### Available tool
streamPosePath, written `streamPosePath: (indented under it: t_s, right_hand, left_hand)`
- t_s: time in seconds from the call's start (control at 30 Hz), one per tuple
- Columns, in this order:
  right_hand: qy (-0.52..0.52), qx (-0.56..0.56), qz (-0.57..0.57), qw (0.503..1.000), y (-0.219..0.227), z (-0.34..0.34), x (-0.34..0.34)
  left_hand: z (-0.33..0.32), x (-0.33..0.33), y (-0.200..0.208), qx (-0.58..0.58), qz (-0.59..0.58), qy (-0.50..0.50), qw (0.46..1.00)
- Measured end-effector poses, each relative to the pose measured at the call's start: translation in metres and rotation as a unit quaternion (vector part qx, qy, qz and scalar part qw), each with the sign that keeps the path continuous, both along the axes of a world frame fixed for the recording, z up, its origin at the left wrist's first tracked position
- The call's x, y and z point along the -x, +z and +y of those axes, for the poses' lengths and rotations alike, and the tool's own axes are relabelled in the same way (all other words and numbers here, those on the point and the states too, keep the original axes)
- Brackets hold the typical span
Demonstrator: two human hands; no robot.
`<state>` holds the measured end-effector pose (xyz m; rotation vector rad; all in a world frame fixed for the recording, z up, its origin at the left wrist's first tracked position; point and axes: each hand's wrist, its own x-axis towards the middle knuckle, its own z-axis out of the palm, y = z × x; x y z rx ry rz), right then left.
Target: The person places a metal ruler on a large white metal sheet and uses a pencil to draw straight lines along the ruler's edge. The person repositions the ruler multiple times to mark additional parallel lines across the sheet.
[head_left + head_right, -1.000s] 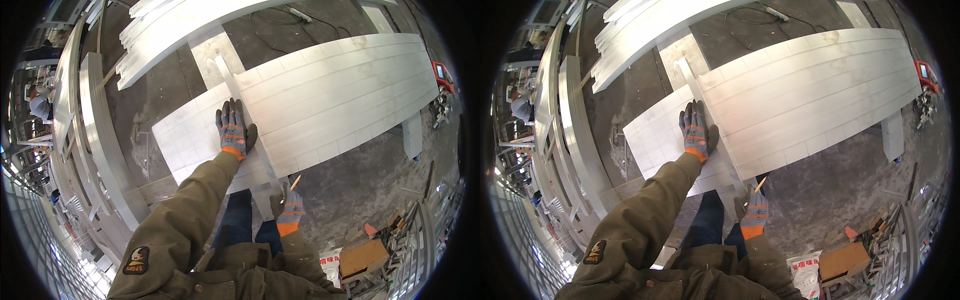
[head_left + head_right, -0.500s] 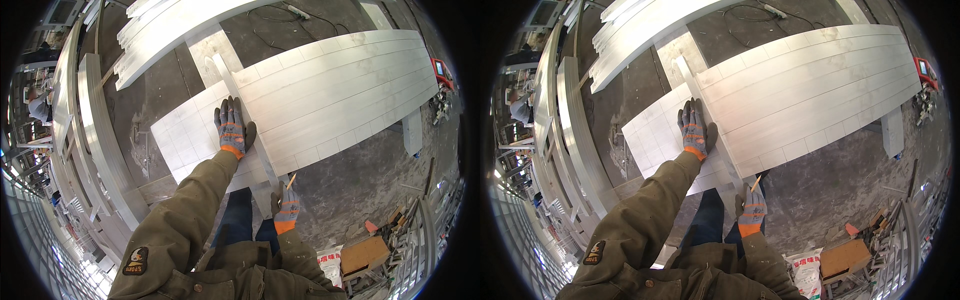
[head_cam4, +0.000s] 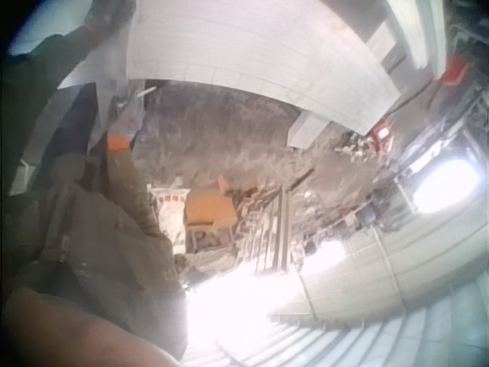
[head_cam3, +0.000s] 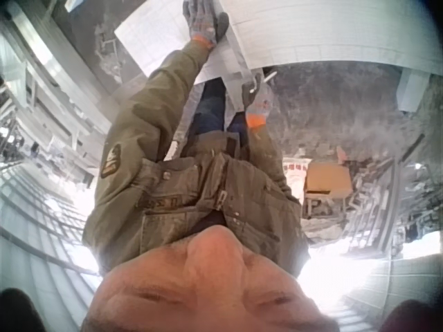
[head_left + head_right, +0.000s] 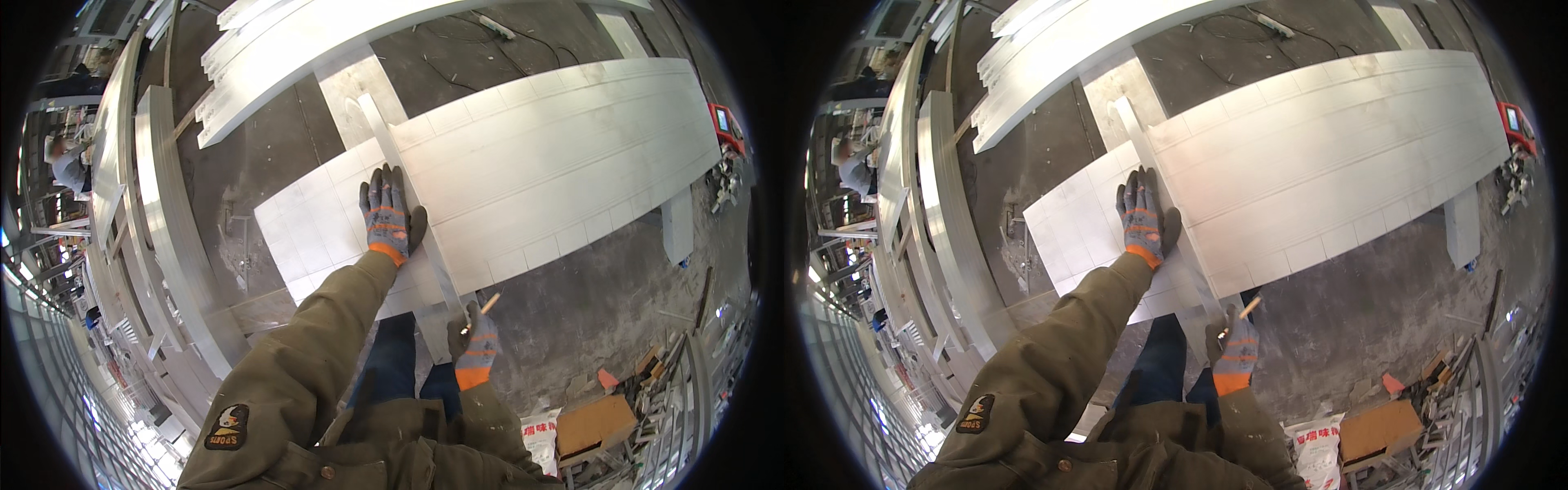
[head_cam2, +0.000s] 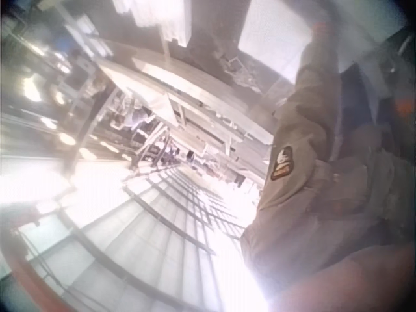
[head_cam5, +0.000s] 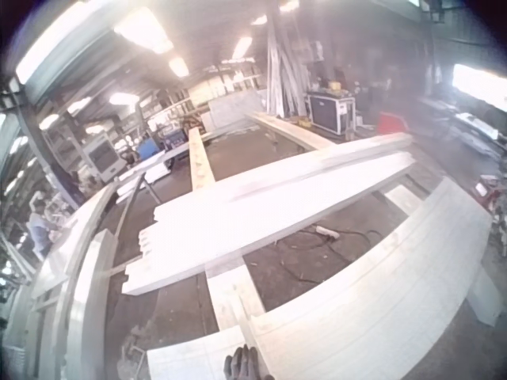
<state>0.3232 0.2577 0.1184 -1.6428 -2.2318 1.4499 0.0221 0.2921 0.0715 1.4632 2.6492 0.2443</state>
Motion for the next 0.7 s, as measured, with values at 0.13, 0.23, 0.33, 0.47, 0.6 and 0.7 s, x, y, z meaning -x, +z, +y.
streamPosePath:
  t_s: [0.13, 0.23, 0.33, 0.47, 0.6, 0.7]
  right_hand:
    - [-0.026, -0.150, 0.147, 0.977, 0.029, 0.042, 0.030]
    - [-0.065, -0.085, 0.198, 0.974, 0.042, 0.082, 0.073]
    - [-0.056, -0.114, 0.271, 0.954, 0.029, 0.126, 0.138]
    - [-0.039, -0.031, 0.296, 0.954, 0.008, 0.158, 0.206]
    - [-0.011, 0.004, 0.254, 0.967, -0.006, 0.167, 0.235]
    - [0.012, -0.038, 0.262, 0.964, -0.010, 0.169, 0.241]
  left_hand:
    - [0.001, -0.005, 0.011, -0.003, 0.003, 0.005, 1.000]
    - [0.003, -0.005, 0.017, 0.067, -0.009, 0.007, 0.998]
    - [0.004, -0.006, 0.022, 0.007, -0.027, 0.007, 1.000]
    - [0.004, -0.006, 0.025, 0.020, -0.049, 0.013, 0.999]
    - [0.004, -0.004, 0.025, -0.015, -0.048, 0.010, 0.999]
    - [0.004, -0.005, 0.024, -0.034, -0.055, 0.012, 0.998]
